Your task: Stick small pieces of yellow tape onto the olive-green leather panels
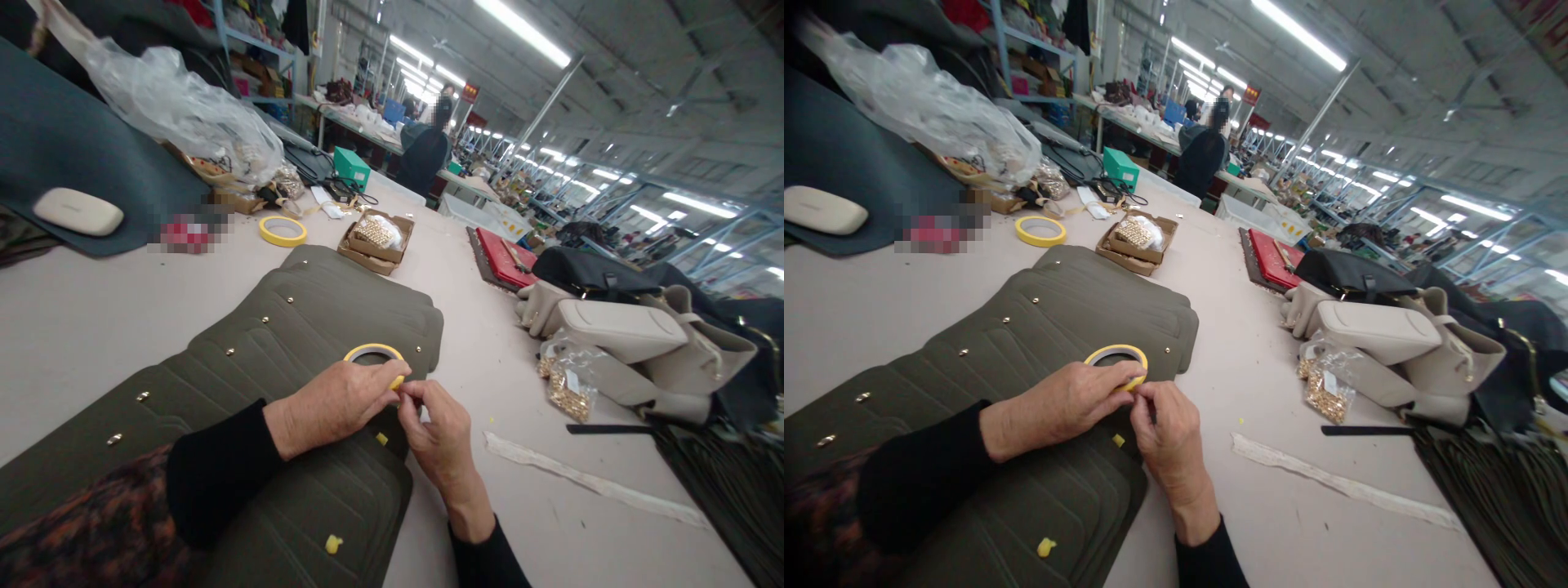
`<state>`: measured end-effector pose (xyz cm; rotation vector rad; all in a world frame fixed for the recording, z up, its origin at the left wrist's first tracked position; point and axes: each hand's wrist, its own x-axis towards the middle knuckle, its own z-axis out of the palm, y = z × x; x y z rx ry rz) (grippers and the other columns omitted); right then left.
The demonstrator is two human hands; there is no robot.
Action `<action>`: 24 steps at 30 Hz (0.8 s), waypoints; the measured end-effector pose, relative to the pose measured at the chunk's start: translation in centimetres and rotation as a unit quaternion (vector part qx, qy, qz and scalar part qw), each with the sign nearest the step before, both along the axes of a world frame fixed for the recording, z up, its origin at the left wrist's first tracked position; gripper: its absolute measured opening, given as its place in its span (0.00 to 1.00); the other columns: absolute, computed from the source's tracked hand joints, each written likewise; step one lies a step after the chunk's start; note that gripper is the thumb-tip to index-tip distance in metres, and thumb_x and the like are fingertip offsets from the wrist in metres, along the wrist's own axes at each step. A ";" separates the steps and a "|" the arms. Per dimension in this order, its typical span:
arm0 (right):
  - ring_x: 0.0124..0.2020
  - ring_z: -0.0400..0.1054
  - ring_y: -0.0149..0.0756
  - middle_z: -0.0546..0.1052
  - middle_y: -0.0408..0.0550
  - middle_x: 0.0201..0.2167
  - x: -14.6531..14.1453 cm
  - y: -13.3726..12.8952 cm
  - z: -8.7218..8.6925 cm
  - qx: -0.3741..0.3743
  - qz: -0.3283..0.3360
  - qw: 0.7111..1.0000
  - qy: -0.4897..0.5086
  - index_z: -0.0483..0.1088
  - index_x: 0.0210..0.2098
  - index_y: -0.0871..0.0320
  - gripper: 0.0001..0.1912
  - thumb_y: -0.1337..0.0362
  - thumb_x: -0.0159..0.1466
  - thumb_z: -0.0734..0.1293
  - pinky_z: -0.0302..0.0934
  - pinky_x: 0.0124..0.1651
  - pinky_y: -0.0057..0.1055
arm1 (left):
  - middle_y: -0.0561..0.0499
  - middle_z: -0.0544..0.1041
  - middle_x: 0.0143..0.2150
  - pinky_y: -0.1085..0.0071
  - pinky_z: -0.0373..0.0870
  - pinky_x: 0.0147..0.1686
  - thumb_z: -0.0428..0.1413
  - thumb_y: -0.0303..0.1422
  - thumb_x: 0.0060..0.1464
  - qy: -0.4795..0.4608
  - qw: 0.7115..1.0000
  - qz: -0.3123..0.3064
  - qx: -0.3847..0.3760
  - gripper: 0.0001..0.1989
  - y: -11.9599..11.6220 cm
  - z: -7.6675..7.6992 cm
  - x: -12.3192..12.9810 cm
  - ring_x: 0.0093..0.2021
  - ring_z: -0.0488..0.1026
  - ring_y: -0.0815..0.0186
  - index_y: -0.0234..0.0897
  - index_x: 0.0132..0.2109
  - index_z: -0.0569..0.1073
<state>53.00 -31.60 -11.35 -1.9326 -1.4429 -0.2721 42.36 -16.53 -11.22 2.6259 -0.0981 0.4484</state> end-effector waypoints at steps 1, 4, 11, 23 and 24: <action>0.26 0.67 0.31 0.73 0.44 0.24 0.0 0.0 -0.1 -0.002 -0.006 1.000 -0.020 0.71 0.32 0.57 0.09 0.70 0.63 0.60 0.60 0.31 0.27 | 0.51 0.75 0.42 0.72 0.70 0.40 0.47 0.29 0.64 0.006 1.000 -0.003 0.000 0.09 0.0 0.1 0.0 0.41 0.74 0.66 0.38 0.50 0.64; 0.24 0.67 0.31 0.73 0.44 0.23 -0.3 0.2 0.0 0.013 -0.021 0.998 -0.059 0.71 0.31 0.57 0.10 0.70 0.63 0.59 0.60 0.30 0.27 | 0.52 0.73 0.36 0.73 0.67 0.37 0.46 0.28 0.63 0.017 1.000 0.000 0.004 0.05 0.2 0.4 0.2 0.37 0.72 0.67 0.37 0.43 0.67; 0.23 0.68 0.30 0.76 0.44 0.24 -1.0 0.9 0.5 0.035 -0.097 0.983 0.149 0.73 0.30 0.58 0.07 0.65 0.60 0.63 0.64 0.30 0.27 | 0.51 0.71 0.32 0.72 0.64 0.33 0.46 0.27 0.63 -0.042 0.997 0.047 0.040 0.08 -0.1 0.6 0.2 0.33 0.69 0.67 0.36 0.37 0.68; 0.31 0.74 0.37 0.79 0.47 0.28 3.6 1.2 -2.7 0.016 -0.124 0.935 0.332 0.74 0.34 0.59 0.13 0.55 0.59 0.65 0.68 0.36 0.33 | 0.47 0.72 0.38 0.66 0.63 0.40 0.48 0.27 0.62 0.016 0.984 0.104 0.145 0.05 0.8 -0.2 1.1 0.41 0.67 0.61 0.36 0.41 0.68; 0.31 0.74 0.37 0.79 0.47 0.28 3.6 1.3 -2.8 0.011 -0.123 0.937 0.326 0.74 0.34 0.58 0.13 0.56 0.60 0.65 0.68 0.36 0.33 | 0.47 0.72 0.39 0.64 0.63 0.41 0.48 0.27 0.61 0.023 0.983 0.103 0.150 0.05 0.9 -0.3 1.3 0.41 0.66 0.60 0.36 0.42 0.68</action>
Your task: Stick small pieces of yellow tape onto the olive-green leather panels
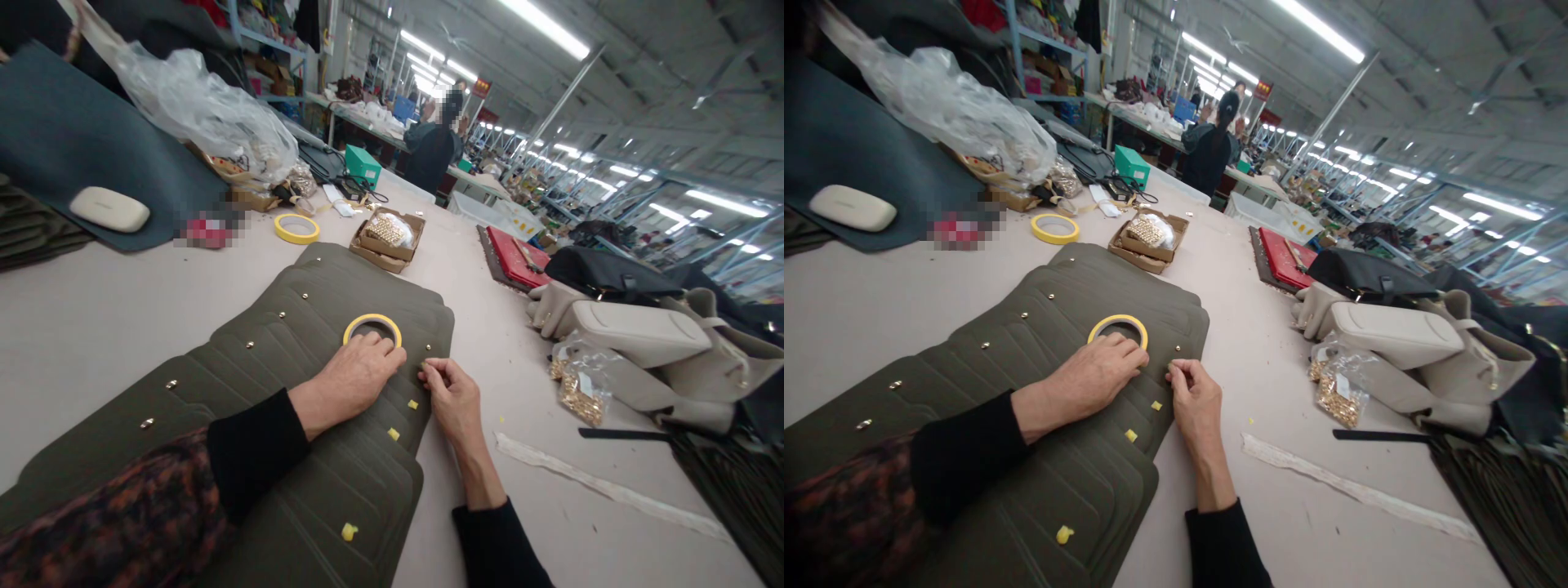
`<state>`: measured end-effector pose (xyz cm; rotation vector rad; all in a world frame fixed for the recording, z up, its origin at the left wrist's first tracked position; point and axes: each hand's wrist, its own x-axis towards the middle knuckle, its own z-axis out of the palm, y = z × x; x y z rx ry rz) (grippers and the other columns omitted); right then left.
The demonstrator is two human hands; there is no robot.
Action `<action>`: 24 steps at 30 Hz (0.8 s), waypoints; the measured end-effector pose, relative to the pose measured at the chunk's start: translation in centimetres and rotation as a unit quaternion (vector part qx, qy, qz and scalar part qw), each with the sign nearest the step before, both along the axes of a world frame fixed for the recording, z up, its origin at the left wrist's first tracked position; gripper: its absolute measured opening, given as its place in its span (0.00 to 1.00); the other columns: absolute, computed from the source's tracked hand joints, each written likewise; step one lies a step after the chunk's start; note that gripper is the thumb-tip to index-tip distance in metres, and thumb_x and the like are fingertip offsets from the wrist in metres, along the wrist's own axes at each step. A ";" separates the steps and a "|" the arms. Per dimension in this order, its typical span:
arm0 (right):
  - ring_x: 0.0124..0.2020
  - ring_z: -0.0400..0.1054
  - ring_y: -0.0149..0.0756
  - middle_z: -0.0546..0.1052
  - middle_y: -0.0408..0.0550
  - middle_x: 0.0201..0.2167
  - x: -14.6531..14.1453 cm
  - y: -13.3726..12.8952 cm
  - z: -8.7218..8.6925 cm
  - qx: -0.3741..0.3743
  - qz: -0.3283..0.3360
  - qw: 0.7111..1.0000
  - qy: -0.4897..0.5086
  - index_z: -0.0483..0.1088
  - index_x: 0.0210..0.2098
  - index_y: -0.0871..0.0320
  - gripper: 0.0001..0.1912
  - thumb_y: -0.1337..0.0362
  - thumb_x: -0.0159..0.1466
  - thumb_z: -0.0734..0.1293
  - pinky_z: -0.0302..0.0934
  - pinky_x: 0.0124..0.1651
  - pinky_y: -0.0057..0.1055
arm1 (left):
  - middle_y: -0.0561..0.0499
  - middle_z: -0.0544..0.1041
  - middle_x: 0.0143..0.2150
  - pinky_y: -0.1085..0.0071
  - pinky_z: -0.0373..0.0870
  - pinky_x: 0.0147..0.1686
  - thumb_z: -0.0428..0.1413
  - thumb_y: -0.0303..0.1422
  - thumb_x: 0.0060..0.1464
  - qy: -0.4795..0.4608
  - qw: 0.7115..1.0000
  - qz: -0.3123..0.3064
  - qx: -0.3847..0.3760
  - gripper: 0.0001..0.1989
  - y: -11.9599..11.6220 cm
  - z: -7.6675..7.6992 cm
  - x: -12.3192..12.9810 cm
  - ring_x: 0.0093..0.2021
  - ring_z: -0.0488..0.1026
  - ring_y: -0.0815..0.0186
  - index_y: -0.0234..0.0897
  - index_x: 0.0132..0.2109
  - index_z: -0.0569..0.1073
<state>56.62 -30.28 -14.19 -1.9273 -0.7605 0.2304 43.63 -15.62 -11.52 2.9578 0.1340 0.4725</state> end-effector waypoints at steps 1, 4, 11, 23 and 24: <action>0.31 0.74 0.37 0.79 0.47 0.28 0.0 0.1 -0.1 -0.002 0.001 1.000 0.001 0.74 0.34 0.58 0.13 0.56 0.60 0.65 0.68 0.37 0.33 | 0.46 0.72 0.39 0.64 0.63 0.40 0.48 0.27 0.61 0.005 1.000 -0.003 0.004 0.05 0.1 -0.1 0.1 0.41 0.66 0.59 0.36 0.42 0.68; 0.31 0.74 0.37 0.78 0.48 0.28 0.2 0.0 0.0 0.010 0.003 0.999 0.036 0.74 0.35 0.59 0.14 0.55 0.59 0.66 0.68 0.37 0.33 | 0.46 0.71 0.38 0.63 0.62 0.40 0.48 0.27 0.60 0.015 1.000 -0.018 0.001 0.05 -0.1 -0.2 0.0 0.39 0.66 0.59 0.36 0.41 0.68; 0.19 0.67 0.31 0.75 0.44 0.19 0.0 -1.7 1.3 -0.019 0.035 0.987 0.154 0.74 0.31 0.62 0.17 0.52 0.53 0.70 0.63 0.22 0.27 | 0.46 0.71 0.36 0.63 0.61 0.37 0.48 0.27 0.60 0.023 0.999 -0.031 -0.011 0.05 -0.3 -0.4 -0.4 0.37 0.66 0.59 0.36 0.41 0.68; 0.26 0.72 0.36 0.78 0.44 0.25 -1.1 -1.0 1.1 -0.183 0.041 0.976 -0.111 0.74 0.28 0.56 0.09 0.63 0.58 0.62 0.61 0.32 0.31 | 0.47 0.71 0.37 0.64 0.61 0.38 0.49 0.26 0.59 0.019 0.999 -0.030 -0.005 0.05 -0.2 -0.7 -0.4 0.37 0.66 0.60 0.36 0.42 0.67; 0.26 0.72 0.36 0.78 0.44 0.25 -1.1 -1.0 1.1 -0.189 0.042 0.973 -0.123 0.74 0.29 0.55 0.09 0.63 0.58 0.62 0.61 0.32 0.31 | 0.47 0.71 0.37 0.64 0.61 0.38 0.49 0.26 0.59 0.018 0.999 -0.031 -0.005 0.05 -0.2 -0.7 -0.5 0.37 0.66 0.60 0.36 0.42 0.67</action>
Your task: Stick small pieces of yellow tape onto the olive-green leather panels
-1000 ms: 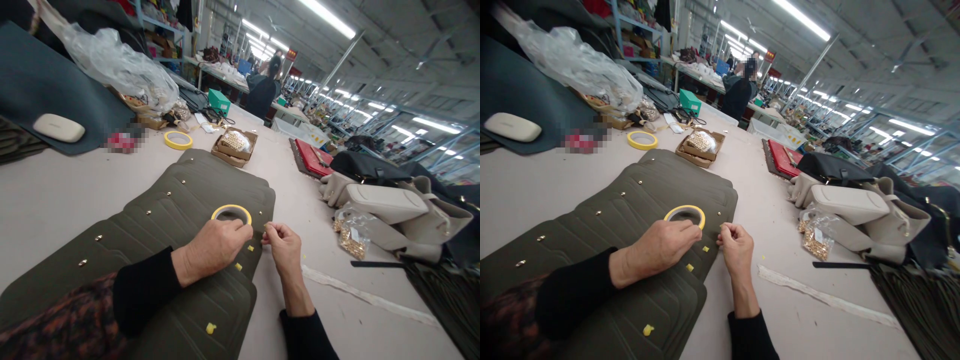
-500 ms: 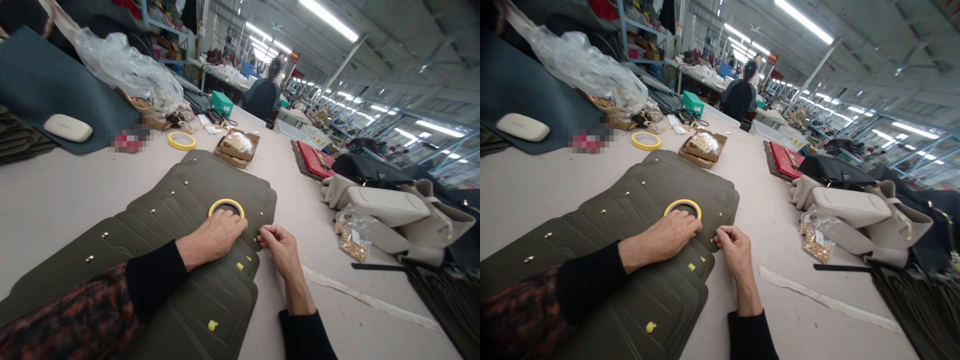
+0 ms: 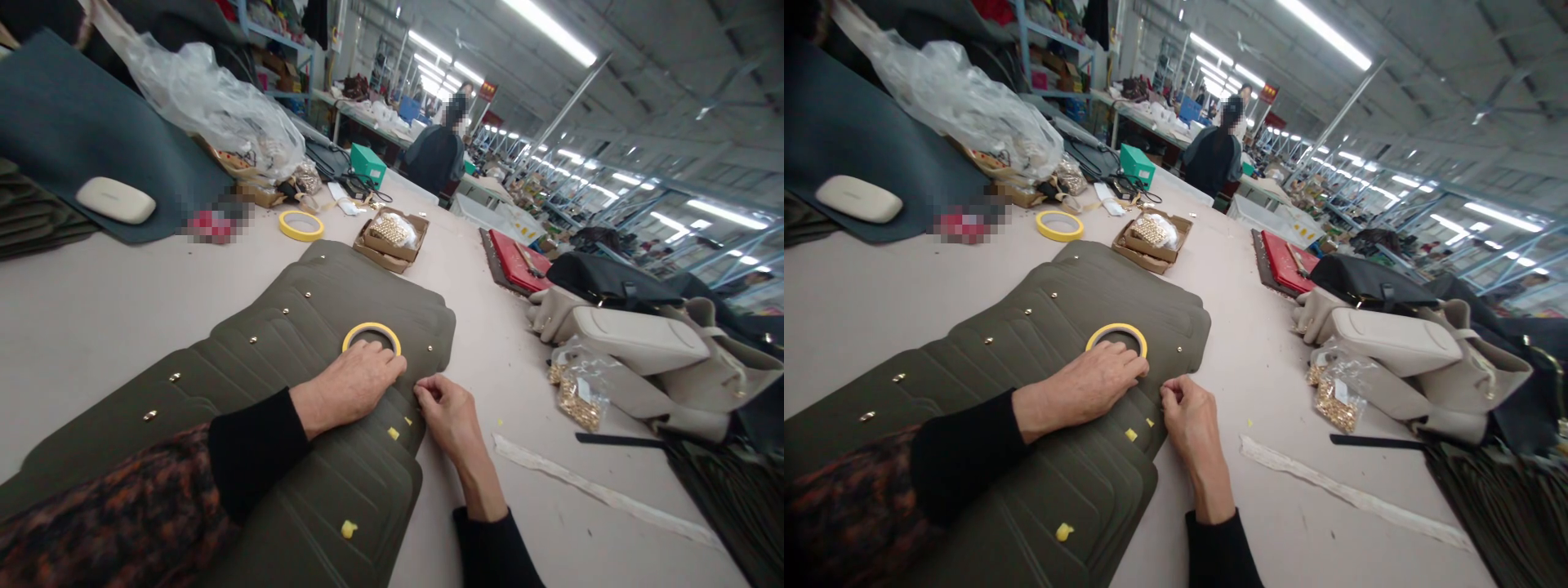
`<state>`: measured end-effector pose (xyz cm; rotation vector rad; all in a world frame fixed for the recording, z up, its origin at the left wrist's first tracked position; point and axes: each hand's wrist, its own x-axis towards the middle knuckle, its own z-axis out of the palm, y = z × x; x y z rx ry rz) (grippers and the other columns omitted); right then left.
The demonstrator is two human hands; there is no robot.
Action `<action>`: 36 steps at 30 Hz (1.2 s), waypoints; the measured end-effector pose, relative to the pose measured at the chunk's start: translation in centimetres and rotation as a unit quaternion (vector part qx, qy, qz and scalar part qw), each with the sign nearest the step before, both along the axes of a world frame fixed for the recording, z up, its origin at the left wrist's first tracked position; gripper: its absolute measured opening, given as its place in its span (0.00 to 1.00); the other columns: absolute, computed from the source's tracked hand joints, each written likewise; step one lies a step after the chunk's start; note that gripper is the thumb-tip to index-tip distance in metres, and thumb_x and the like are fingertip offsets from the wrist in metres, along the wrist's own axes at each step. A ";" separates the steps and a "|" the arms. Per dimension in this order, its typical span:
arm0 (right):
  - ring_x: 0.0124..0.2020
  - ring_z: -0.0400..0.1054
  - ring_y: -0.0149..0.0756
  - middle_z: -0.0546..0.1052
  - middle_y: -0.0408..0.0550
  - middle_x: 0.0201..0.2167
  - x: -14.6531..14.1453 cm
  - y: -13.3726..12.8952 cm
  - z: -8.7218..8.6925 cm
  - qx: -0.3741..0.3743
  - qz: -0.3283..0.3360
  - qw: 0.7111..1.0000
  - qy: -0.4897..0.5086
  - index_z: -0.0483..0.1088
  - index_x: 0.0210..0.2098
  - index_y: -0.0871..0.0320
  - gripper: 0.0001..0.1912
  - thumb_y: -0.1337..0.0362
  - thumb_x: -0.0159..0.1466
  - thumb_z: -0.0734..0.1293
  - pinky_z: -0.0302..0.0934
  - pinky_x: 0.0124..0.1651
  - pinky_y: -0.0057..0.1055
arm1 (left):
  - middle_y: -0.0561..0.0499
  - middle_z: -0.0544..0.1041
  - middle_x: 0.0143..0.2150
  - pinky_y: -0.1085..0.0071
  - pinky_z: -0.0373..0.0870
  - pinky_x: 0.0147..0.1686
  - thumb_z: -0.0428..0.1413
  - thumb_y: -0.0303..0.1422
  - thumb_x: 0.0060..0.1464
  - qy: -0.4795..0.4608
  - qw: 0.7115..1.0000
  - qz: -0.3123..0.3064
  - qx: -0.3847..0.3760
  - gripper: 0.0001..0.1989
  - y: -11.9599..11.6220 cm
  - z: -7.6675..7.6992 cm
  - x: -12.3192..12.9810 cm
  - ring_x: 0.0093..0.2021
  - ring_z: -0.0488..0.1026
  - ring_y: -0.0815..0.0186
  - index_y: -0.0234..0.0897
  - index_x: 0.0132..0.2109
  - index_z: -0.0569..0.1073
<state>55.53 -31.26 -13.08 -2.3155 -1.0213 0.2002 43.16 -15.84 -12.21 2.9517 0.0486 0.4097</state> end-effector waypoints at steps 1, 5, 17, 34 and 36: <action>0.26 0.72 0.37 0.78 0.43 0.24 0.1 -0.1 0.1 -0.003 -0.001 1.000 -0.011 0.75 0.32 0.55 0.09 0.62 0.59 0.63 0.61 0.31 0.30 | 0.47 0.71 0.37 0.64 0.61 0.38 0.49 0.26 0.59 -0.001 1.000 -0.001 0.000 0.05 0.0 0.0 0.0 0.38 0.66 0.60 0.36 0.42 0.67; 0.22 0.69 0.35 0.75 0.41 0.20 0.4 -1.3 0.4 0.039 -0.029 0.999 -0.012 0.71 0.45 0.58 0.16 0.58 0.60 0.65 0.61 0.28 0.29 | 0.47 0.71 0.37 0.64 0.61 0.38 0.49 0.26 0.60 -0.003 1.000 -0.004 0.000 0.05 0.0 0.3 -0.2 0.38 0.66 0.60 0.36 0.42 0.67; 0.32 0.73 0.38 0.78 0.49 0.30 -0.3 -0.5 -0.6 -0.016 0.068 0.988 -0.137 0.75 0.34 0.58 0.11 0.67 0.63 0.60 0.62 0.38 0.30 | 0.46 0.71 0.37 0.65 0.61 0.38 0.47 0.29 0.62 -0.001 1.000 -0.007 -0.006 0.05 0.1 0.0 -0.1 0.38 0.66 0.60 0.36 0.41 0.67; 0.30 0.70 0.34 0.78 0.46 0.29 -0.1 -1.8 1.3 0.138 0.047 0.986 0.085 0.76 0.34 0.59 0.12 0.59 0.63 0.63 0.63 0.34 0.28 | 0.51 0.76 0.40 0.72 0.69 0.41 0.44 0.28 0.64 -0.056 0.987 -0.082 -0.128 0.13 0.1 1.2 -0.6 0.40 0.74 0.66 0.39 0.52 0.66; 0.34 0.71 0.35 0.79 0.48 0.35 -0.5 -1.5 1.4 0.194 0.059 0.978 0.052 0.75 0.40 0.58 0.10 0.62 0.63 0.64 0.65 0.38 0.30 | 0.50 0.77 0.43 0.71 0.70 0.43 0.45 0.29 0.64 -0.059 0.985 -0.094 -0.135 0.17 -0.2 1.3 -0.6 0.42 0.75 0.66 0.40 0.59 0.61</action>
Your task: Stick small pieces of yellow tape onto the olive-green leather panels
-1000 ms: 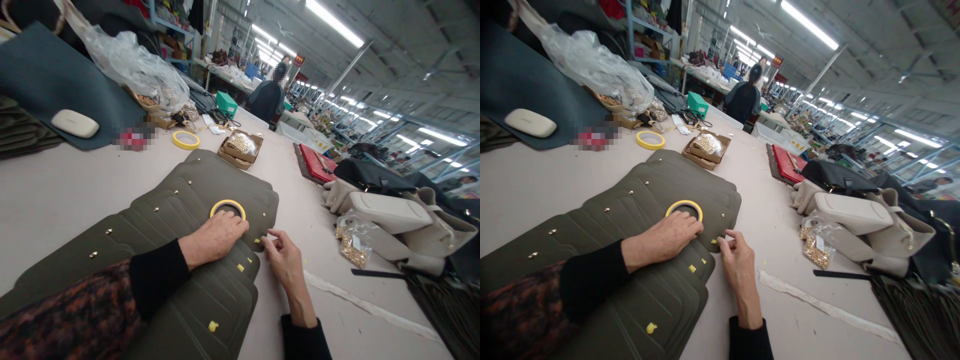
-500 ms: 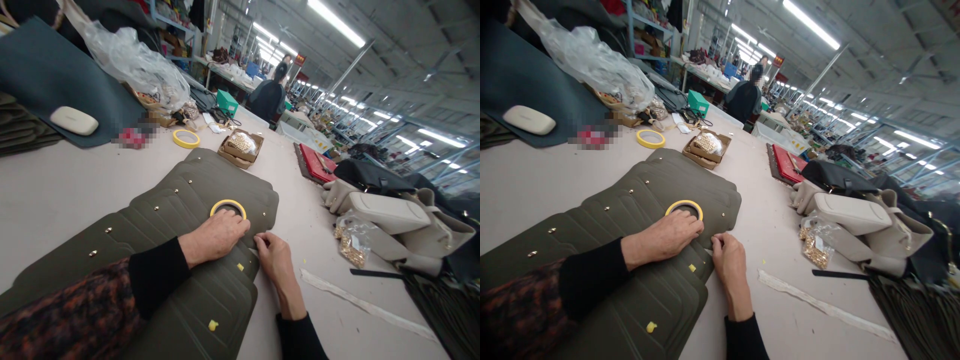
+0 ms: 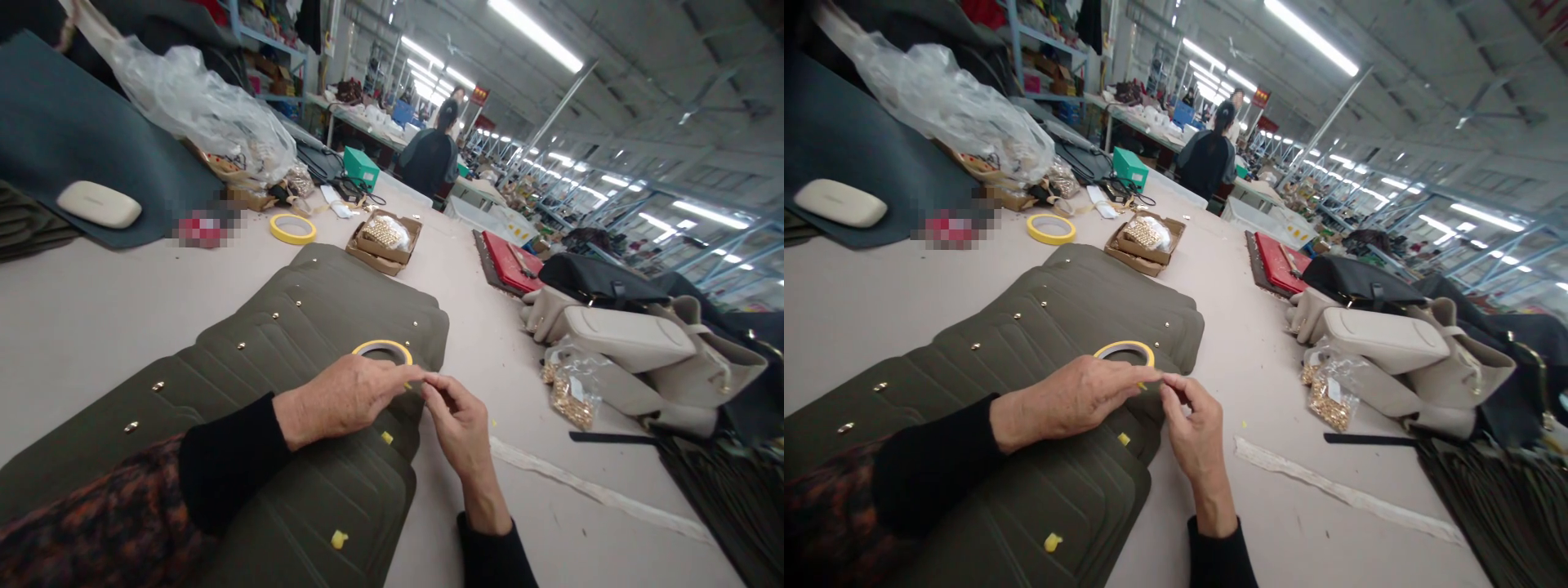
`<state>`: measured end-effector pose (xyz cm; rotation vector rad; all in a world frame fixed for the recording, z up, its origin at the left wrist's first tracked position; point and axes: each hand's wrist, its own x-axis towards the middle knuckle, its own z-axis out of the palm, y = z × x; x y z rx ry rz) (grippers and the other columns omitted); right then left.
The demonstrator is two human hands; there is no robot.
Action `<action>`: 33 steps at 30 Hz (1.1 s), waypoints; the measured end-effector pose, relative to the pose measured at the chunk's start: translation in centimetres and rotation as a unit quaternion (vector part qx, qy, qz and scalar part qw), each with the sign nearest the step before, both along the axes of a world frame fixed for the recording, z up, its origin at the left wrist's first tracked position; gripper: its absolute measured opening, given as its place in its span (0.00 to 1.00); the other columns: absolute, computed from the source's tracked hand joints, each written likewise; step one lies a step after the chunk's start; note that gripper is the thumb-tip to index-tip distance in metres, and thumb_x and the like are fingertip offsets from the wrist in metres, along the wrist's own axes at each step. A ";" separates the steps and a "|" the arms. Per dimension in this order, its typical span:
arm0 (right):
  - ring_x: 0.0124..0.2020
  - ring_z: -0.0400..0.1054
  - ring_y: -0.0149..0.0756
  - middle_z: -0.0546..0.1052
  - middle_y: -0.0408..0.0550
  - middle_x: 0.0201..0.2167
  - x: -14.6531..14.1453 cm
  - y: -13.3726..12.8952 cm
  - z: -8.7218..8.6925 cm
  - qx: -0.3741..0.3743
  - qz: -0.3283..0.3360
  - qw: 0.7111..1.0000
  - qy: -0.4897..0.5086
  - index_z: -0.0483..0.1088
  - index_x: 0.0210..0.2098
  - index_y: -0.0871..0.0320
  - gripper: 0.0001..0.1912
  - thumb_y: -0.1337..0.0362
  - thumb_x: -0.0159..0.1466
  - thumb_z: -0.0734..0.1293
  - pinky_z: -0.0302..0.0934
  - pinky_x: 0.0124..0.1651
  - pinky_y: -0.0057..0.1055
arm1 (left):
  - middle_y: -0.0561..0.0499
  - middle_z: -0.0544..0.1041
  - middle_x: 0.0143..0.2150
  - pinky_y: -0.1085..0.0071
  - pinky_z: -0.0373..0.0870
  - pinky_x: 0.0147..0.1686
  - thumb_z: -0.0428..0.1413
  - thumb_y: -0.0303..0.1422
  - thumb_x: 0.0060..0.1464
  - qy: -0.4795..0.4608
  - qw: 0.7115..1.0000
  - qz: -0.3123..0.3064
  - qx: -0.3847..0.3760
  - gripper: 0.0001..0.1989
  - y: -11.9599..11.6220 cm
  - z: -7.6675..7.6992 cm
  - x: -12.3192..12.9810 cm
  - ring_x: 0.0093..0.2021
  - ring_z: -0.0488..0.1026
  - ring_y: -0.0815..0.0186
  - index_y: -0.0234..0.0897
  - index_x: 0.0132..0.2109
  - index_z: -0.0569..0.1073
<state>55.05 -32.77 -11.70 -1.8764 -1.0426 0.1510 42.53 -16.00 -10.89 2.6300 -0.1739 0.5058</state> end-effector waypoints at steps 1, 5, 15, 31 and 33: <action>0.35 0.71 0.35 0.79 0.48 0.36 -0.3 0.2 0.1 0.013 0.014 1.000 -0.023 0.74 0.41 0.58 0.10 0.64 0.63 0.64 0.65 0.39 0.31 | 0.49 0.77 0.45 0.71 0.70 0.44 0.45 0.29 0.64 -0.001 1.000 -0.003 0.001 0.20 -0.1 0.0 0.0 0.43 0.75 0.65 0.40 0.62 0.58; 0.34 0.71 0.34 0.78 0.48 0.35 -1.3 0.8 0.3 0.032 0.060 0.990 -0.126 0.73 0.41 0.57 0.10 0.69 0.62 0.63 0.66 0.39 0.31 | 0.45 0.75 0.51 0.68 0.72 0.46 0.46 0.31 0.64 0.000 1.000 0.015 0.006 0.25 -0.4 0.0 -0.1 0.45 0.76 0.63 0.37 0.66 0.50; 0.36 0.72 0.34 0.78 0.48 0.35 -1.5 0.5 0.3 0.041 0.041 0.987 -0.151 0.72 0.42 0.57 0.11 0.71 0.62 0.62 0.66 0.41 0.31 | 0.46 0.77 0.42 0.68 0.74 0.37 0.46 0.31 0.64 0.034 0.998 0.043 0.019 0.18 -0.7 0.1 0.0 0.39 0.78 0.61 0.36 0.59 0.55; 0.24 0.69 0.30 0.76 0.44 0.24 -2.0 1.1 -0.2 0.033 -0.007 0.970 -0.243 0.73 0.31 0.57 0.08 0.71 0.59 0.62 0.63 0.31 0.27 | 0.53 0.73 0.33 0.73 0.66 0.31 0.47 0.27 0.61 0.045 0.997 0.054 0.036 0.04 -1.0 0.4 0.0 0.33 0.73 0.66 0.38 0.41 0.65; 0.23 0.68 0.30 0.77 0.44 0.24 -2.3 1.2 0.0 0.032 -0.018 0.983 -0.178 0.74 0.30 0.58 0.07 0.70 0.58 0.64 0.63 0.30 0.27 | 0.53 0.72 0.31 0.73 0.64 0.29 0.47 0.25 0.60 0.032 0.996 0.058 0.058 0.05 -1.0 0.4 0.0 0.31 0.71 0.66 0.38 0.40 0.66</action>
